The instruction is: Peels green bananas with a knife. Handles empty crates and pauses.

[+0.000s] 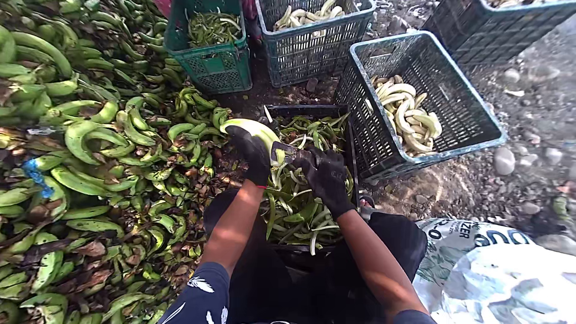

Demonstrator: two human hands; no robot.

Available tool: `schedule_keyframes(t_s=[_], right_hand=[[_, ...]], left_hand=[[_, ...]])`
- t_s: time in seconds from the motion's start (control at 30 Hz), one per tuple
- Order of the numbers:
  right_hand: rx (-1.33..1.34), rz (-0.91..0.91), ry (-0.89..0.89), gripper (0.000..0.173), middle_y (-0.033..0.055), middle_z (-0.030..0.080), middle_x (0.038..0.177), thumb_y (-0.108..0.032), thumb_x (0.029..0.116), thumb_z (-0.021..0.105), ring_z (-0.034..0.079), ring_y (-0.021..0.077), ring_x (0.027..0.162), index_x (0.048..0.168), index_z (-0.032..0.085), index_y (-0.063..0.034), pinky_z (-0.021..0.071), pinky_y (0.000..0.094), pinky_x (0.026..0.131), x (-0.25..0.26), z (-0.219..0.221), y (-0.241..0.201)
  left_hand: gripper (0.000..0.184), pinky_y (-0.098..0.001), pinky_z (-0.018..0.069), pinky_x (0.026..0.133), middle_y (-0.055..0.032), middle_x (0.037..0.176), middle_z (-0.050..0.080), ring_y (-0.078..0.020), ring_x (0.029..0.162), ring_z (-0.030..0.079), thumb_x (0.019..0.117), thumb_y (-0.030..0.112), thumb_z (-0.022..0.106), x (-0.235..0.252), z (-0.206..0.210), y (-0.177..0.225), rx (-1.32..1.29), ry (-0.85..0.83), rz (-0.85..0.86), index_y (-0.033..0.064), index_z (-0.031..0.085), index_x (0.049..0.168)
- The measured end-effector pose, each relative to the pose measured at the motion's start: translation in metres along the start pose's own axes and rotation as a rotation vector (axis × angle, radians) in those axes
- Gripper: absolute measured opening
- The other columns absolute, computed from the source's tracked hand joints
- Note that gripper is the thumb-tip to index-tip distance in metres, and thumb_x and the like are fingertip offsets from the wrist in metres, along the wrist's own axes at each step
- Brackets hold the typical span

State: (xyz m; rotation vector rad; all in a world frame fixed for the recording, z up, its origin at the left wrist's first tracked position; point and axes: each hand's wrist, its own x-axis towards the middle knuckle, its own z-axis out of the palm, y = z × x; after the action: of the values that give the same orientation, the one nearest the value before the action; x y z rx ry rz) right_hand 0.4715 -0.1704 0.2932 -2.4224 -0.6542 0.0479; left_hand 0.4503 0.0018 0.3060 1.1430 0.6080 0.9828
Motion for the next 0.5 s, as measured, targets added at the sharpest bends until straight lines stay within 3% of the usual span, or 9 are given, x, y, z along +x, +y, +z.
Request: schedule_keyframes(t_s=[0.03,0.07,0.13,0.23,0.27,0.3,0.37,0.43,0.5], right_hand=[[0.002,0.005,0.032,0.056,0.0249,0.066,0.119,-0.058,0.0979,0.058,0.061,0.0478,0.111,0.135,0.066,-0.0171,0.0494,0.0662,0.079,0.003,0.000,0.003],[-0.013,0.026,0.071,0.051,0.0242,0.068,0.118,-0.053,0.0987,0.058,0.063,0.0476,0.110,0.133,0.069,-0.0177,0.0499,0.0658,0.077,0.010,0.002,0.007],[-0.022,0.091,0.078,0.045,0.0193,0.070,0.115,-0.052,0.0989,0.054,0.064,0.0435,0.111,0.128,0.072,-0.0222,0.0496,0.0638,0.080,0.026,0.003,0.016],[0.101,0.158,-0.073,0.055,0.0126,0.072,0.112,-0.060,0.1023,0.040,0.066,0.0339,0.110,0.119,0.073,-0.0197,0.0479,0.0641,0.087,0.042,-0.004,0.032],[0.163,0.166,-0.120,0.060,0.0123,0.073,0.109,-0.064,0.1022,0.037,0.067,0.0329,0.107,0.116,0.073,-0.0178,0.0482,0.0655,0.086,0.045,-0.006,0.036],[0.200,0.189,-0.186,0.066,0.0122,0.073,0.110,-0.068,0.1018,0.033,0.067,0.0326,0.107,0.116,0.073,-0.0172,0.0482,0.0667,0.087,0.047,-0.009,0.038],[0.202,0.237,-0.265,0.070,0.0104,0.073,0.111,-0.071,0.1014,0.028,0.067,0.0309,0.109,0.118,0.072,-0.0199,0.0483,0.0666,0.088,0.051,-0.012,0.039],[0.170,0.279,-0.244,0.069,0.0121,0.072,0.105,-0.070,0.1020,0.028,0.067,0.0331,0.104,0.113,0.071,-0.0175,0.0476,0.0664,0.083,0.053,-0.011,0.039],[0.124,0.339,-0.200,0.072,0.0148,0.071,0.101,-0.074,0.0995,0.030,0.067,0.0364,0.100,0.109,0.071,-0.0150,0.0479,0.0664,0.079,0.060,-0.012,0.045]], left_hand=[[0.054,-0.0307,0.0563,0.090,-0.0103,0.120,0.059,-0.0093,0.104,0.063,0.1111,0.036,0.008,0.000,0.002,-0.002,-0.039,-0.136,-0.015,0.0016,0.033,0.144],[0.057,-0.0293,0.0552,0.090,-0.0113,0.121,0.058,-0.0089,0.102,0.062,0.1116,0.034,0.007,0.000,0.003,-0.002,0.033,-0.253,-0.046,-0.0013,0.033,0.148],[0.060,-0.0320,0.0507,0.099,-0.0162,0.134,0.057,-0.0128,0.113,0.060,0.1122,0.034,0.008,0.002,0.004,-0.001,0.305,-0.440,-0.179,-0.0007,0.035,0.153],[0.060,-0.0333,0.0602,0.071,-0.0111,0.101,0.067,-0.0154,0.083,0.068,0.1115,0.043,0.008,-0.014,0.006,0.004,0.449,-0.718,-0.407,0.0093,0.054,0.128],[0.054,-0.0298,0.0589,0.077,-0.0116,0.106,0.066,-0.0136,0.090,0.067,0.1127,0.037,0.012,-0.020,0.003,0.010,0.535,-0.847,-0.382,0.0068,0.053,0.131],[0.053,-0.0321,0.0523,0.096,-0.0180,0.125,0.063,-0.0165,0.109,0.063,0.1130,0.030,0.018,-0.022,-0.002,0.016,0.670,-0.980,-0.308,-0.0003,0.049,0.143],[0.052,-0.0393,0.0432,0.108,-0.0262,0.136,0.056,-0.0240,0.124,0.057,0.1135,0.028,0.022,-0.026,0.002,0.024,0.901,-1.075,-0.194,-0.0062,0.044,0.147],[0.052,-0.0340,0.0459,0.104,-0.0198,0.133,0.058,-0.0157,0.119,0.058,0.1132,0.032,0.024,-0.026,0.000,0.020,0.900,-1.065,-0.213,-0.0015,0.042,0.148],[0.052,-0.0257,0.0544,0.088,-0.0093,0.114,0.064,-0.0054,0.097,0.063,0.1117,0.036,0.026,-0.026,-0.007,0.013,0.680,-1.057,-0.282,0.0017,0.044,0.146]])
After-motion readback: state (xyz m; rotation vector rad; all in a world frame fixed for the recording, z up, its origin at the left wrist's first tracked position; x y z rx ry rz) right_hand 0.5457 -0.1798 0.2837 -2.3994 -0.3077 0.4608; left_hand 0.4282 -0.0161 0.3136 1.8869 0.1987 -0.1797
